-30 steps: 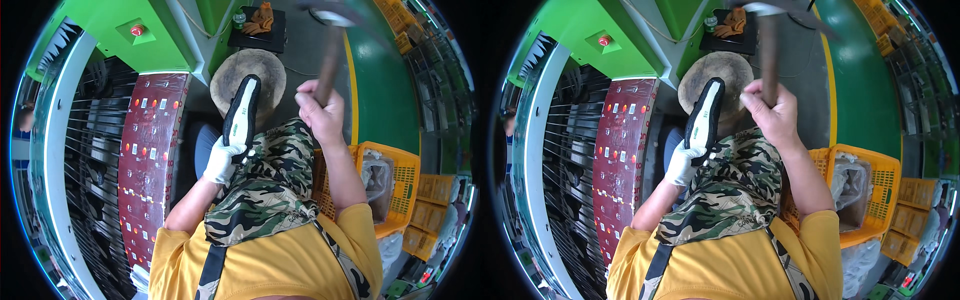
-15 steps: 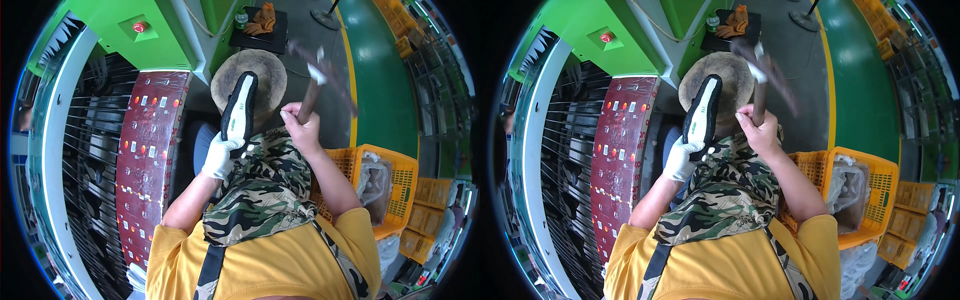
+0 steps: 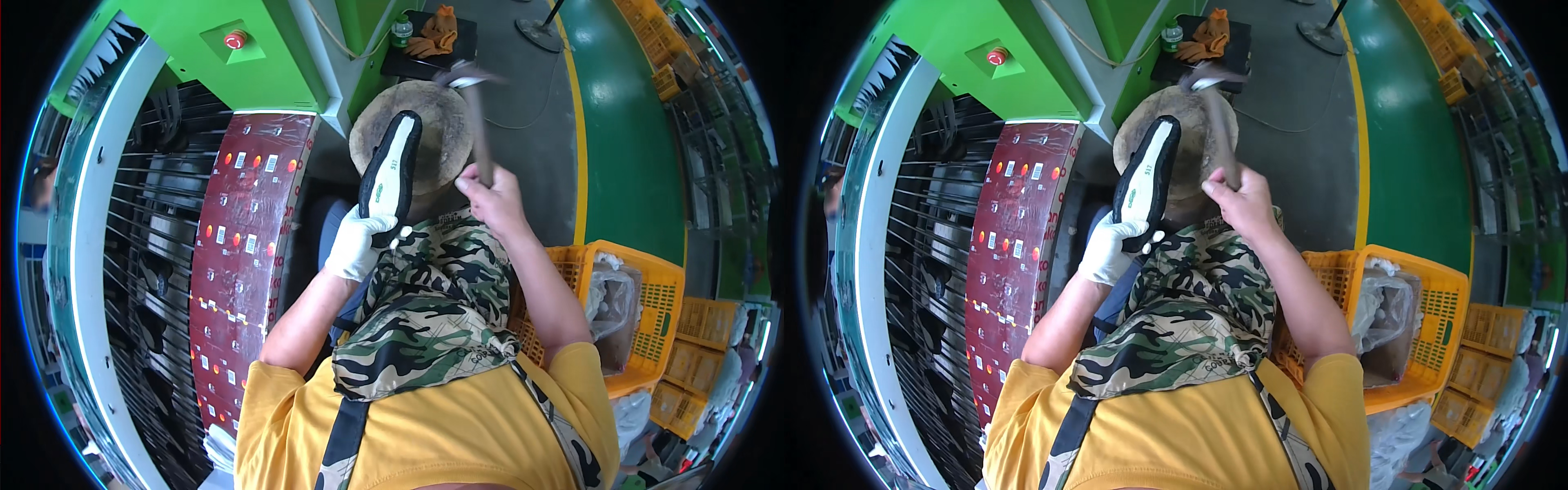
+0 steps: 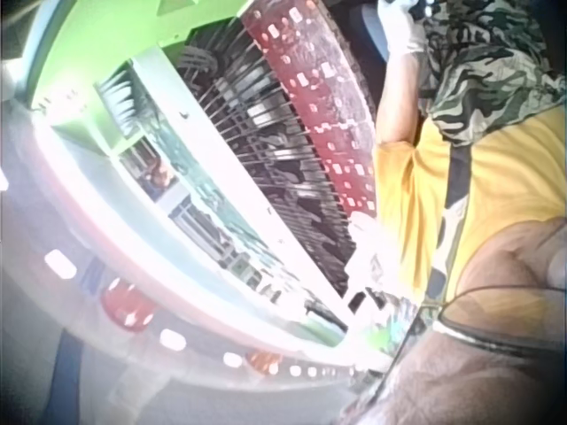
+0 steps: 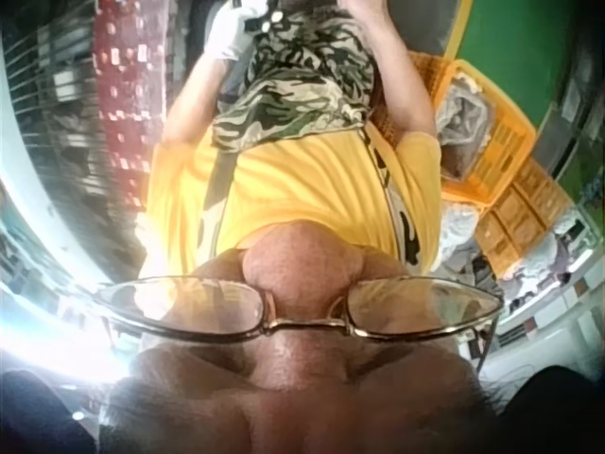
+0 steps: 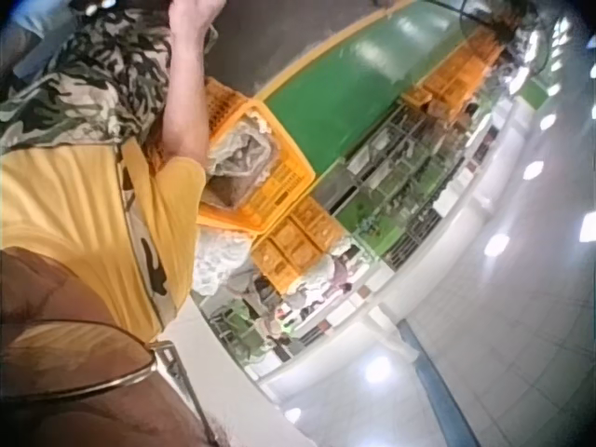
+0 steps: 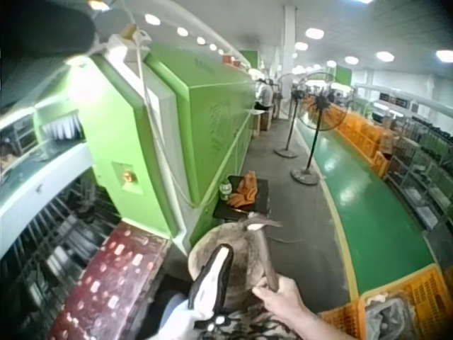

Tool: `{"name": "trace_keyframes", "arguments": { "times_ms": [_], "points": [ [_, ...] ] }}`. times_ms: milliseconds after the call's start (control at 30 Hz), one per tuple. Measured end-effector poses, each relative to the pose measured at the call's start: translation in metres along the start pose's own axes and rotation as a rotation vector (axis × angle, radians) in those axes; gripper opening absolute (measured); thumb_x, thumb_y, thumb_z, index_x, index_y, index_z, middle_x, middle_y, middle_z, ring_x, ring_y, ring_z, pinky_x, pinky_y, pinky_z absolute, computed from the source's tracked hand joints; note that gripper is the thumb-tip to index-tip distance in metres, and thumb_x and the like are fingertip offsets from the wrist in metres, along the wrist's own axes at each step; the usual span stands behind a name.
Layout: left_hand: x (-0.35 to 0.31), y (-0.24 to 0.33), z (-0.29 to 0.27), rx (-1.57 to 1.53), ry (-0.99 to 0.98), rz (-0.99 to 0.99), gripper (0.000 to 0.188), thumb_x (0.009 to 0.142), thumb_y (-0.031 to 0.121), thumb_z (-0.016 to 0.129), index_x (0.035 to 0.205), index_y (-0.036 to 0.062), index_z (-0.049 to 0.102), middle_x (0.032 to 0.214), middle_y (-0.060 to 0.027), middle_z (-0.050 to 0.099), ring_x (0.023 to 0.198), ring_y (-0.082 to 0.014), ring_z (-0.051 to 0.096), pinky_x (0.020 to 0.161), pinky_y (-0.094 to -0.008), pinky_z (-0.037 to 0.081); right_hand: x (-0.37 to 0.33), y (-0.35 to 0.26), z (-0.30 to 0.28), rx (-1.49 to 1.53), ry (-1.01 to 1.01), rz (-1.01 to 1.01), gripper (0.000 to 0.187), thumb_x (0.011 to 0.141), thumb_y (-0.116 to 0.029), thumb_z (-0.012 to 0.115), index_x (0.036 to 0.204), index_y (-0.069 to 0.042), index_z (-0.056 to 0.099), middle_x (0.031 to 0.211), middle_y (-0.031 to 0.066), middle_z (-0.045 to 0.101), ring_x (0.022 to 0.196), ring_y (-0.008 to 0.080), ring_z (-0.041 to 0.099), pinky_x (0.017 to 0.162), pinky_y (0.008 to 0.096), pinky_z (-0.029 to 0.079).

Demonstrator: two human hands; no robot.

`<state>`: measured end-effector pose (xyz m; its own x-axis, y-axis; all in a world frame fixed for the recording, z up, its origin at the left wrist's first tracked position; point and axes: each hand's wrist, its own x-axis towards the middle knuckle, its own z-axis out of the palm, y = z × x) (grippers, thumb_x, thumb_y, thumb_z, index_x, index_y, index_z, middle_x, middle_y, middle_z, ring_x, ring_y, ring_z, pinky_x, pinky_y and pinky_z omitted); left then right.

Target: The recorder uses a hammer to pound and shape the soles of shoes placed on a wooden block at a factory workstation.

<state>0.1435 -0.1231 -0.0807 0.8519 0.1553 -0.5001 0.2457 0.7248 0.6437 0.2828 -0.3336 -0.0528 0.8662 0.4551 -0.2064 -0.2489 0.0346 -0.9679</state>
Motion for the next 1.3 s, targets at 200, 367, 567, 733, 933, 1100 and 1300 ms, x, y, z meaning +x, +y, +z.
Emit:
{"name": "trace_keyframes", "arguments": {
  "times_ms": [200,367,567,733,933,1100,1300],
  "points": [
    [0.001,0.004,0.001,0.049,-0.022,0.007,0.039,0.083,-0.007,0.062,0.122,-0.0055,0.059,0.101,-0.0128,0.069,0.081,-0.0261,0.072,0.066,-0.0336,0.058,0.018,0.055,-0.004,-0.588,0.128,-0.197,0.014,0.09,-0.013,0.075,0.088,-0.003,0.065,0.071,0.0011,0.061,0.064,0.011,0.059,0.06,0.0287,0.048],
    [-0.001,0.001,-0.003,0.035,0.015,0.037,0.039,0.085,-0.003,0.06,0.124,-0.0031,0.059,0.103,-0.0133,0.07,0.084,-0.0315,0.074,0.063,-0.0344,0.054,0.021,-0.008,0.001,-0.398,0.073,-0.212,0.02,0.088,-0.017,0.078,0.094,-0.003,0.064,0.074,0.0001,0.061,0.069,0.0091,0.057,0.065,0.0273,0.047],
    [0.001,0.002,0.001,0.165,-0.028,0.036,0.041,0.083,-0.009,0.06,0.124,-0.0034,0.059,0.104,-0.0121,0.07,0.082,-0.0256,0.073,0.066,-0.0324,0.055,0.058,0.034,0.0,-0.495,0.23,-0.452,0.017,0.093,-0.018,0.073,0.086,-0.003,0.066,0.068,0.0011,0.06,0.06,0.0094,0.055,0.058,0.0313,0.047],
    [0.01,0.015,-0.014,0.049,-0.04,0.037,0.037,0.085,-0.002,0.062,0.122,-0.0037,0.061,0.103,-0.0131,0.072,0.081,-0.0291,0.072,0.062,-0.0348,0.055,0.034,0.006,0.008,-0.346,-0.041,0.104,0.016,0.09,-0.016,0.074,0.083,-0.004,0.066,0.068,0.0011,0.06,0.06,0.0127,0.059,0.058,0.0321,0.048],
    [0.028,0.02,-0.023,0.06,-0.078,0.024,0.041,0.083,0.0,0.064,0.124,-0.0027,0.062,0.106,-0.0138,0.073,0.082,-0.0299,0.073,0.062,-0.0347,0.055,0.001,0.041,0.008,-0.576,-0.138,0.102,0.013,0.09,-0.013,0.074,0.089,-0.004,0.064,0.073,-0.0006,0.061,0.068,0.01,0.058,0.065,0.0291,0.048],
    [0.028,0.02,-0.034,0.073,-0.121,0.032,0.044,0.083,0.001,0.065,0.127,-0.0027,0.061,0.109,-0.0153,0.074,0.083,-0.029,0.073,0.061,-0.0338,0.055,-0.011,0.012,0.009,-0.185,-0.055,-0.095,0.014,0.088,-0.013,0.076,0.088,-0.004,0.064,0.073,0.001,0.061,0.068,0.0098,0.057,0.065,0.0298,0.048],
    [0.042,0.025,-0.029,0.127,-0.138,0.043,0.046,0.083,0.001,0.066,0.128,-0.0035,0.061,0.107,-0.0161,0.074,0.081,-0.0276,0.073,0.06,-0.0324,0.055,0.012,0.023,-0.001,-0.438,-0.153,0.168,0.017,0.088,-0.015,0.078,0.089,-0.004,0.065,0.074,-0.0001,0.062,0.068,0.0089,0.057,0.065,0.0289,0.048]
  ]
}}
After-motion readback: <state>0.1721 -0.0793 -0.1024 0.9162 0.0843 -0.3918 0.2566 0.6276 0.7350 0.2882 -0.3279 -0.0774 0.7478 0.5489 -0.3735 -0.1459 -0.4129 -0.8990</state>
